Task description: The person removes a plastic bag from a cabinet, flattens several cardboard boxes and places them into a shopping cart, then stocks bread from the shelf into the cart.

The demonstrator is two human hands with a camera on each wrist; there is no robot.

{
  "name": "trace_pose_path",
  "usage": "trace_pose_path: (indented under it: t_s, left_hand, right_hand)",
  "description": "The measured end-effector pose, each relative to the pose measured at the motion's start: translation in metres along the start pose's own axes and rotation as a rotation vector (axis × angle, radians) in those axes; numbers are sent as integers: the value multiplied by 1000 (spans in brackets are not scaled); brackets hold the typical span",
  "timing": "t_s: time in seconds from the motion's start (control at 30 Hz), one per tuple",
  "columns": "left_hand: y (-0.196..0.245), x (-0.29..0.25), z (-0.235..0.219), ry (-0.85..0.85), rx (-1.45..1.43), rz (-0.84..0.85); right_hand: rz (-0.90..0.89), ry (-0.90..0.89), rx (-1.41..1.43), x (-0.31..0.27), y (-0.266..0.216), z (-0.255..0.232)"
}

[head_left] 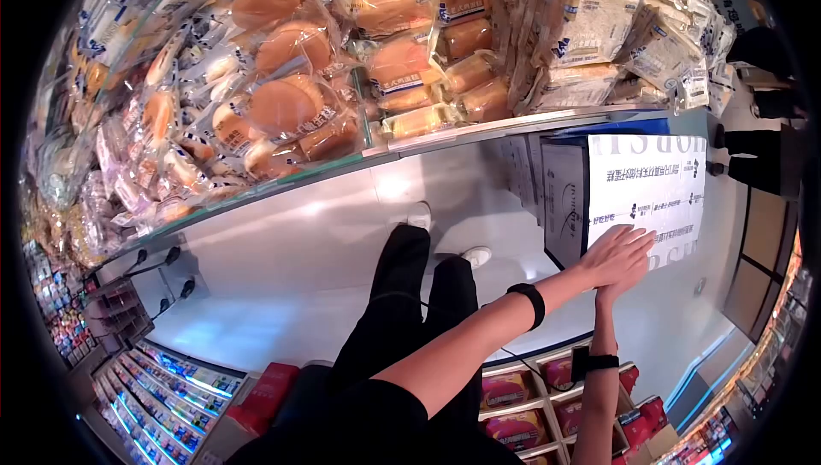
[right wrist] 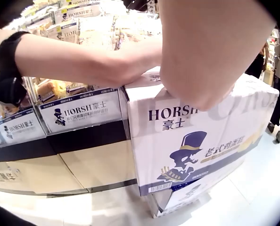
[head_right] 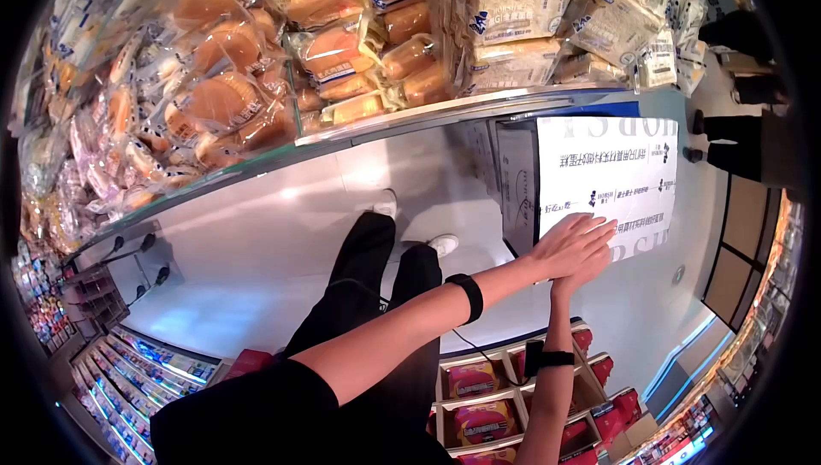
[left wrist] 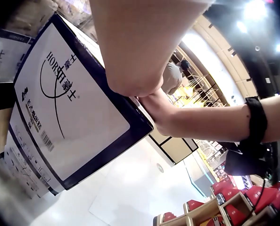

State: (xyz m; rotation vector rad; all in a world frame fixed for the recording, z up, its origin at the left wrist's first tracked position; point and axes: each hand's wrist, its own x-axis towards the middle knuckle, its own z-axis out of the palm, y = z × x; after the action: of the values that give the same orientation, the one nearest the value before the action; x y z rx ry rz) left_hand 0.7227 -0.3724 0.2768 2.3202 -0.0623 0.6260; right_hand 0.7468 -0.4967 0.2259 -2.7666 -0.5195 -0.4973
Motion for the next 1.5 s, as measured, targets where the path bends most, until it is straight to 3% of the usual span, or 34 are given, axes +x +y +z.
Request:
trace_pose_path:
  t_s: [0.3,0.37,0.43,0.5,0.63,0.67,0.7,0.93,1.03,1.27,1.43,1.5]
  left_hand:
    - [-2,-4,4,128,-121,0]
    - [-1,-4,19,188,-406,-104]
    - [-1,-1,7,344,-321,-11]
    - [-3,-2,-3,299,-490,-51]
    - [-7,-26,-7,391,-628,-80]
    - [-12,-38,-16,421,-646,-74]
    - [-20,-66,-17,411,-613,-127]
    - [-53,-136,8,501,-465,-419]
    - [-60,-160,25,411,-418,-573]
    - [-52,-209,18,413,-381,-650]
    - [-42,-199,-7,373,-315,-686]
    - [-37,-175,-17,329,-277,-623]
  right_hand:
    - [-31,-45,-2,-1,-5,-6]
    - [-51,-49,-2,1,-3,-9]
    - [-79,-56,-2,3,-3,-11]
    - [-91,-66,5,5,-2,-16]
    - [-119,-96,-5,11,-9,-18]
    - [35,-117,57,17,-20,-20]
    - [188,-146,98,15,-21,-24]
    - [112,-133,86,16,-15,-23]
    - [119,-121,136,15,-10,-19]
    - [114,-102,183,15,-12,-20]
    - [145,89,268,12,-15,-13]
    - [158,152,335,10,-14,-12]
